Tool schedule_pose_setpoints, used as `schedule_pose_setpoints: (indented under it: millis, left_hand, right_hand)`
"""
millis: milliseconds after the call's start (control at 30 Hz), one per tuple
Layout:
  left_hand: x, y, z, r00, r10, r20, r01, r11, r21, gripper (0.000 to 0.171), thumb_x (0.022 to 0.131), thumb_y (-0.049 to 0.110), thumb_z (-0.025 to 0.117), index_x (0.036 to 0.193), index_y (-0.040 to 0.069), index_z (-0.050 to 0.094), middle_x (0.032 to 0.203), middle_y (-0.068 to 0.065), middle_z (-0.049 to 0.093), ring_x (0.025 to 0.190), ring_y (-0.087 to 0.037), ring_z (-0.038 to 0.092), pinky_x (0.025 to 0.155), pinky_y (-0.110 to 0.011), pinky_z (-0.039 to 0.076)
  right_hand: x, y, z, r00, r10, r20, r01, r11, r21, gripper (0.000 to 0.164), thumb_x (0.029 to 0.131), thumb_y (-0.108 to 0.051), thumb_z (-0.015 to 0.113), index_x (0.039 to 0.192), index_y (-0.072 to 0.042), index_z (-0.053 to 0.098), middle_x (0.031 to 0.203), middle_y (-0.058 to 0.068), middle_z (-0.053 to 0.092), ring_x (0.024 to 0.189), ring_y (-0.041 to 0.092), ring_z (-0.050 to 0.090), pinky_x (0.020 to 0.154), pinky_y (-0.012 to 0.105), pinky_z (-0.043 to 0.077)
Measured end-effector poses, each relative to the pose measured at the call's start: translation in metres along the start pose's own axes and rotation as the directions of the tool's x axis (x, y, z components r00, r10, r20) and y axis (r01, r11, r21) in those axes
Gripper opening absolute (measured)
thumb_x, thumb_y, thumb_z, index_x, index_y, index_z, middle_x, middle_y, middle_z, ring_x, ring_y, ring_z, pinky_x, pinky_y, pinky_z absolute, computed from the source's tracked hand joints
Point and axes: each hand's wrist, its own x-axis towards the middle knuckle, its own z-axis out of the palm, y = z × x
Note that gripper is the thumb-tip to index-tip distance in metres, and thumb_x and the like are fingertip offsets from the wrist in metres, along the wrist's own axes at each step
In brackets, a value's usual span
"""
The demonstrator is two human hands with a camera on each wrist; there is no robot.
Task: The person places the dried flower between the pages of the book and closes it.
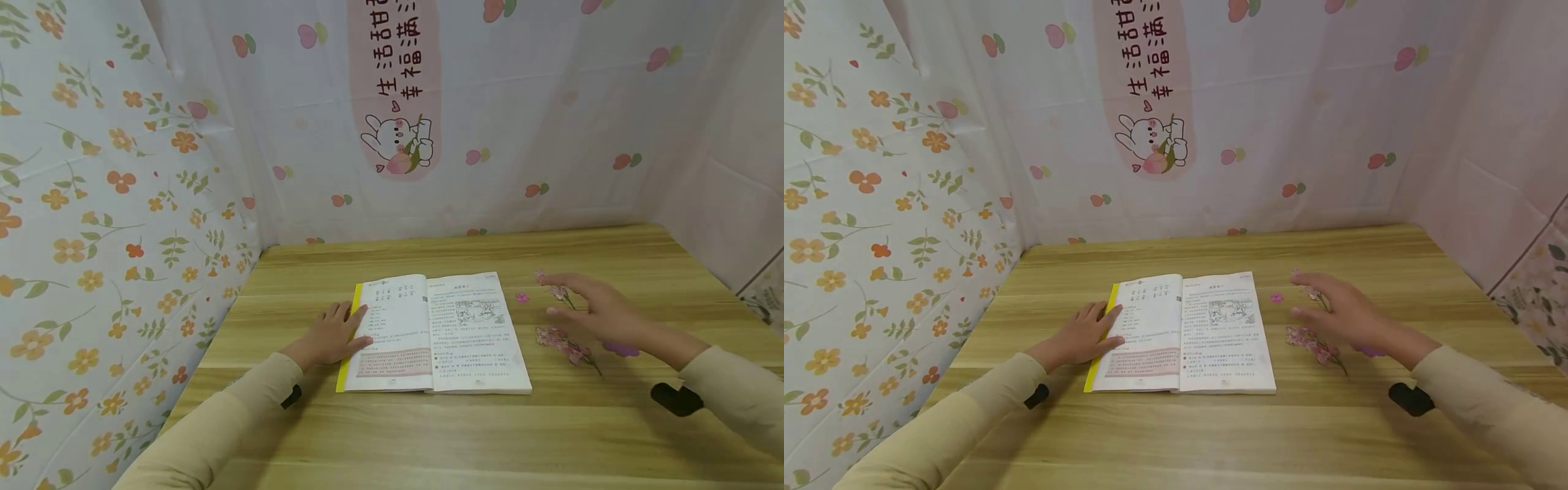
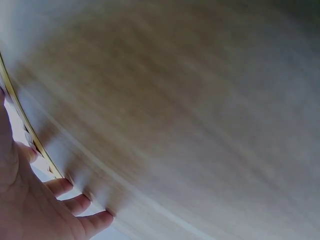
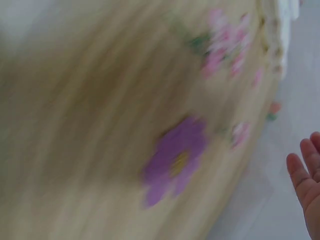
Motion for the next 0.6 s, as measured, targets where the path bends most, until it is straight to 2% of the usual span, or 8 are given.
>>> schedule_pose_setpoints:
  millis: [100, 200, 233, 333, 400, 433, 500, 600]
  left_hand:
    - [-0.001, 0.000, -0.001, 1.000, 0.005, 0.002, -0.005, 1.000, 0.006, 0.076, 0.098, 0.059, 0.041, 0.154, 0.009, 0.028, 0.145, -0.026, 0.034, 0.131, -0.043, 0.034, 0.098, -0.057, 0.036]
    - [0.000, 0.001, -0.001, 1.000, 0.016, -0.001, -0.015, 0.999, 0.028, 0.076, 0.098, 0.060, 0.039, 0.154, 0.009, 0.028, 0.144, -0.026, 0.034, 0.130, -0.043, 0.036, 0.097, -0.056, 0.038]
    - [0.000, 0.001, -0.001, 1.000, 0.019, -0.005, -0.019, 0.999, 0.033, 0.076, 0.098, 0.060, 0.039, 0.154, 0.008, 0.028, 0.144, -0.026, 0.035, 0.130, -0.043, 0.036, 0.097, -0.056, 0.038]
    - [0.000, 0.002, -0.002, 1.000, 0.020, -0.008, -0.019, 0.999, 0.047, 0.076, 0.098, 0.060, 0.039, 0.154, 0.009, 0.028, 0.144, -0.026, 0.035, 0.129, -0.042, 0.036, 0.097, -0.056, 0.038]
    - [0.000, 0.001, -0.001, 1.000, 0.017, -0.009, -0.016, 0.998, 0.056, 0.076, 0.098, 0.060, 0.039, 0.154, 0.009, 0.028, 0.144, -0.026, 0.035, 0.129, -0.042, 0.036, 0.097, -0.056, 0.039]
    - [0.000, 0.001, -0.001, 1.000, 0.015, -0.008, -0.014, 0.998, 0.056, 0.076, 0.098, 0.060, 0.039, 0.154, 0.009, 0.028, 0.144, -0.026, 0.035, 0.129, -0.042, 0.036, 0.097, -0.056, 0.038]
    - [0.000, 0.001, -0.001, 1.000, 0.011, -0.008, -0.010, 0.999, 0.049, 0.076, 0.098, 0.059, 0.040, 0.154, 0.009, 0.029, 0.144, -0.026, 0.035, 0.130, -0.042, 0.036, 0.097, -0.056, 0.038]
    - [-0.001, 0.002, -0.002, 1.000, 0.004, -0.003, -0.004, 0.999, 0.035, 0.076, 0.098, 0.059, 0.041, 0.154, 0.009, 0.029, 0.145, -0.027, 0.034, 0.130, -0.043, 0.036, 0.098, -0.057, 0.037]
  right_hand:
    - [-0.020, 0.020, -0.012, 0.991, 0.127, -0.033, -0.126, 0.991, 0.039, 0.051, 0.091, -0.017, 0.071, 0.135, -0.002, 0.052, 0.132, 0.021, 0.055, 0.112, 0.027, 0.056, 0.084, 0.028, 0.049]
    - [-0.041, 0.039, -0.021, 0.965, 0.261, -0.026, -0.257, 0.962, 0.096, 0.053, 0.094, -0.020, 0.067, 0.138, 0.002, 0.048, 0.132, 0.025, 0.052, 0.106, 0.009, 0.055, 0.076, 0.013, 0.046]
    - [-0.048, 0.045, -0.023, 0.954, 0.299, -0.028, -0.294, 0.950, 0.106, 0.053, 0.094, -0.021, 0.067, 0.138, 0.003, 0.047, 0.131, 0.021, 0.054, 0.102, 0.000, 0.054, 0.073, 0.010, 0.044]
    - [-0.064, 0.062, -0.027, 0.936, 0.350, -0.046, -0.343, 0.932, 0.116, 0.053, 0.096, -0.022, 0.065, 0.137, 0.006, 0.046, 0.122, 0.001, 0.058, 0.093, -0.015, 0.049, 0.068, 0.011, 0.044]
    - [-0.073, 0.071, -0.028, 0.917, 0.395, -0.059, -0.387, 0.916, 0.109, 0.054, 0.096, -0.024, 0.065, 0.136, 0.006, 0.047, 0.115, -0.013, 0.056, 0.088, -0.021, 0.045, 0.065, 0.013, 0.044]
    - [-0.077, 0.075, -0.028, 0.909, 0.411, -0.065, -0.404, 0.909, 0.106, 0.054, 0.096, -0.026, 0.065, 0.136, 0.006, 0.047, 0.113, -0.015, 0.055, 0.086, -0.021, 0.044, 0.064, 0.014, 0.043]
    - [-0.081, 0.083, -0.026, 0.898, 0.434, -0.070, -0.426, 0.898, 0.108, 0.055, 0.095, -0.027, 0.065, 0.136, 0.006, 0.047, 0.111, -0.013, 0.057, 0.084, -0.020, 0.045, 0.062, 0.017, 0.044]
    - [-0.085, 0.090, -0.022, 0.885, 0.459, -0.080, -0.450, 0.886, 0.113, 0.055, 0.094, -0.028, 0.067, 0.133, 0.006, 0.050, 0.108, -0.003, 0.062, 0.081, -0.017, 0.047, 0.060, 0.022, 0.047]
